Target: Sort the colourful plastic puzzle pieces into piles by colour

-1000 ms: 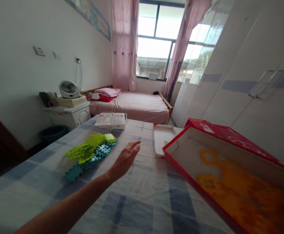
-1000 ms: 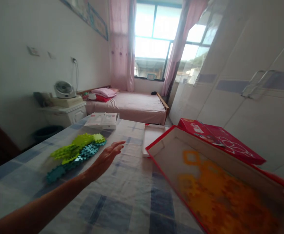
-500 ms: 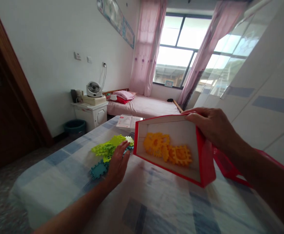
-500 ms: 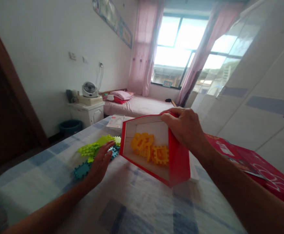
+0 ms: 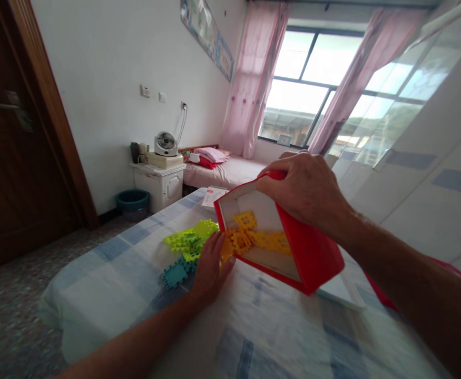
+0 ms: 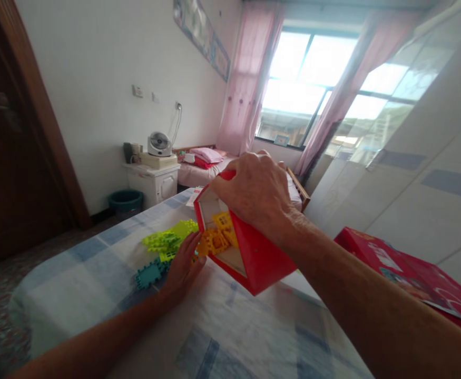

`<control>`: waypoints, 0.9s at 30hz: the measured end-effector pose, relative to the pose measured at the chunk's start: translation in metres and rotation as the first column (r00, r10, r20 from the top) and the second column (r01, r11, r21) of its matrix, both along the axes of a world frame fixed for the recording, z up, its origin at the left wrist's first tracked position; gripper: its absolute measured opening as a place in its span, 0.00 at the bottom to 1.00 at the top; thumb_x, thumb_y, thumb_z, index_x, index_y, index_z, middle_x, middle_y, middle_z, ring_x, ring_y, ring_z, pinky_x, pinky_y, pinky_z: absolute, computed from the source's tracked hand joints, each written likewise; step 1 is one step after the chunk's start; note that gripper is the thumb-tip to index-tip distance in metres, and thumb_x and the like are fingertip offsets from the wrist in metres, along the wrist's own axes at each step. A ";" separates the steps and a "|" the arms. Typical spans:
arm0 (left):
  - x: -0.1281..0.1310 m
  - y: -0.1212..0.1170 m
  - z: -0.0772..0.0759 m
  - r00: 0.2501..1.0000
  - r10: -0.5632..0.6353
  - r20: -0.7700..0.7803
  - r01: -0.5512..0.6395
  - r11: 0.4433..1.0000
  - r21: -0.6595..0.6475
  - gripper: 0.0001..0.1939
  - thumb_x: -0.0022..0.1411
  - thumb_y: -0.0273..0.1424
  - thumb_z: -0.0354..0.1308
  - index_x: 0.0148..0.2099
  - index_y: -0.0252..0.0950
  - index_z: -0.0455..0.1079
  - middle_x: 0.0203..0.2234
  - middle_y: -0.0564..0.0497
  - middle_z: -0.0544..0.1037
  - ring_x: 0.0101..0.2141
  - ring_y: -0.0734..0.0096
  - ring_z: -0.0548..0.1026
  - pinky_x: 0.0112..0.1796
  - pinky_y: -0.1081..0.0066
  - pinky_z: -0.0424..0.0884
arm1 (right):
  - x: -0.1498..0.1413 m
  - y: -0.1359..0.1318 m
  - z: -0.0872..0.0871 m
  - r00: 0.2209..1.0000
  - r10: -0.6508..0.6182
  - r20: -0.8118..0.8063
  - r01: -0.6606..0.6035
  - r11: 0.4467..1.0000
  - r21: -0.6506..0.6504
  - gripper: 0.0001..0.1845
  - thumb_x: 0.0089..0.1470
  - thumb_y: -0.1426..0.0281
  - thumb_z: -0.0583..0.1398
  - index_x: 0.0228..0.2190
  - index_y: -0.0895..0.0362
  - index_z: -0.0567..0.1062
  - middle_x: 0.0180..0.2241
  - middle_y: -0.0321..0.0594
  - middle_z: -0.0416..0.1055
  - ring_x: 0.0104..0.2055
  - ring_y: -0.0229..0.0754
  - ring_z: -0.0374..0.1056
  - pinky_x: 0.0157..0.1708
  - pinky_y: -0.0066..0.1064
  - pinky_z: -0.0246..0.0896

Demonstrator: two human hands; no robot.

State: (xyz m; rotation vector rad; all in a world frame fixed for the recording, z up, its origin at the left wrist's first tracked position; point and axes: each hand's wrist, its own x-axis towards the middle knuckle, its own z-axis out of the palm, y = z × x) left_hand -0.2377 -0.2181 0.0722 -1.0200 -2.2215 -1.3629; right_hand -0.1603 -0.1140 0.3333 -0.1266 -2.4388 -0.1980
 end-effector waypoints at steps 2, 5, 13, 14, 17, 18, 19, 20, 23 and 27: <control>-0.001 0.001 -0.001 1.000 0.004 -0.003 -0.004 1.000 -0.017 0.28 0.65 0.40 0.43 0.63 0.33 0.52 0.60 0.40 0.56 0.61 0.59 0.51 0.59 0.55 0.50 | -0.001 -0.005 -0.001 1.000 -0.002 0.013 0.001 0.998 0.061 0.13 0.48 0.63 0.56 0.28 0.55 0.79 0.31 0.42 0.74 0.37 0.47 0.64 0.40 0.40 0.56; -0.001 0.002 -0.003 1.000 0.009 -0.010 -0.009 0.999 -0.040 0.27 0.65 0.41 0.42 0.62 0.31 0.53 0.60 0.39 0.57 0.61 0.59 0.51 0.59 0.54 0.49 | -0.001 -0.011 -0.004 1.000 0.013 -0.007 -0.011 0.988 0.155 0.13 0.48 0.62 0.56 0.27 0.55 0.79 0.31 0.42 0.73 0.39 0.49 0.61 0.42 0.43 0.53; -0.004 0.003 -0.007 0.996 0.039 -0.079 -0.043 0.998 -0.052 0.28 0.65 0.40 0.43 0.63 0.31 0.51 0.60 0.39 0.57 0.62 0.59 0.51 0.59 0.53 0.50 | 0.004 -0.015 -0.018 0.998 0.044 -0.033 -0.035 0.969 0.244 0.14 0.51 0.63 0.55 0.27 0.55 0.77 0.32 0.40 0.71 0.41 0.47 0.58 0.42 0.43 0.48; -0.004 0.003 -0.008 0.995 0.041 -0.091 -0.047 0.997 -0.058 0.28 0.65 0.39 0.42 0.63 0.31 0.50 0.60 0.38 0.57 0.62 0.58 0.50 0.59 0.53 0.50 | 0.005 -0.014 -0.018 0.998 0.038 -0.042 -0.026 0.969 0.246 0.13 0.51 0.63 0.55 0.27 0.55 0.77 0.33 0.39 0.71 0.41 0.47 0.58 0.42 0.43 0.48; -0.003 0.003 -0.009 0.992 0.049 -0.118 -0.058 0.996 -0.071 0.27 0.65 0.38 0.42 0.63 0.30 0.50 0.61 0.38 0.56 0.62 0.59 0.50 0.59 0.53 0.50 | 0.013 -0.011 -0.017 0.995 0.033 -0.090 -0.009 0.967 0.256 0.14 0.52 0.62 0.54 0.28 0.54 0.77 0.34 0.38 0.71 0.43 0.48 0.58 0.42 0.43 0.47; -0.004 0.003 -0.010 0.991 0.050 -0.123 -0.059 0.995 -0.075 0.27 0.66 0.38 0.41 0.62 0.30 0.51 0.61 0.38 0.56 0.62 0.59 0.49 0.59 0.53 0.50 | 0.016 -0.010 -0.017 0.994 0.035 -0.099 -0.007 0.965 0.263 0.13 0.52 0.61 0.55 0.28 0.54 0.77 0.33 0.38 0.71 0.43 0.48 0.58 0.42 0.42 0.47; -0.004 0.003 -0.010 0.991 0.050 -0.127 -0.060 0.995 -0.076 0.26 0.66 0.38 0.41 0.62 0.31 0.51 0.61 0.38 0.56 0.62 0.59 0.50 0.59 0.53 0.50 | 0.019 -0.008 -0.018 0.994 0.037 -0.101 -0.008 0.961 0.275 0.13 0.52 0.61 0.55 0.28 0.53 0.77 0.33 0.37 0.71 0.42 0.48 0.58 0.41 0.42 0.47; -0.004 0.004 -0.010 0.990 0.051 -0.129 -0.061 0.995 -0.074 0.26 0.66 0.37 0.41 0.62 0.31 0.52 0.60 0.38 0.57 0.62 0.59 0.50 0.59 0.53 0.50 | 0.023 -0.006 -0.019 0.994 0.038 -0.100 -0.007 0.958 0.288 0.12 0.52 0.62 0.55 0.28 0.53 0.77 0.33 0.37 0.71 0.42 0.48 0.59 0.41 0.42 0.47; -0.006 0.003 -0.009 0.988 0.048 -0.145 -0.057 0.996 -0.063 0.24 0.66 0.36 0.41 0.61 0.31 0.53 0.60 0.39 0.58 0.61 0.59 0.51 0.59 0.52 0.50 | 0.034 0.003 -0.025 0.988 0.055 -0.144 -0.012 0.959 0.284 0.09 0.49 0.63 0.58 0.29 0.52 0.77 0.32 0.37 0.72 0.43 0.49 0.59 0.41 0.43 0.47; -0.003 -0.001 0.004 0.980 0.041 -0.194 -0.044 0.999 -0.011 0.23 0.65 0.35 0.43 0.60 0.33 0.55 0.60 0.40 0.57 0.62 0.59 0.48 0.60 0.52 0.48 | 0.052 0.039 -0.034 0.923 0.042 -0.382 -0.027 0.999 0.045 0.10 0.45 0.67 0.59 0.32 0.52 0.78 0.34 0.37 0.73 0.44 0.48 0.61 0.44 0.42 0.50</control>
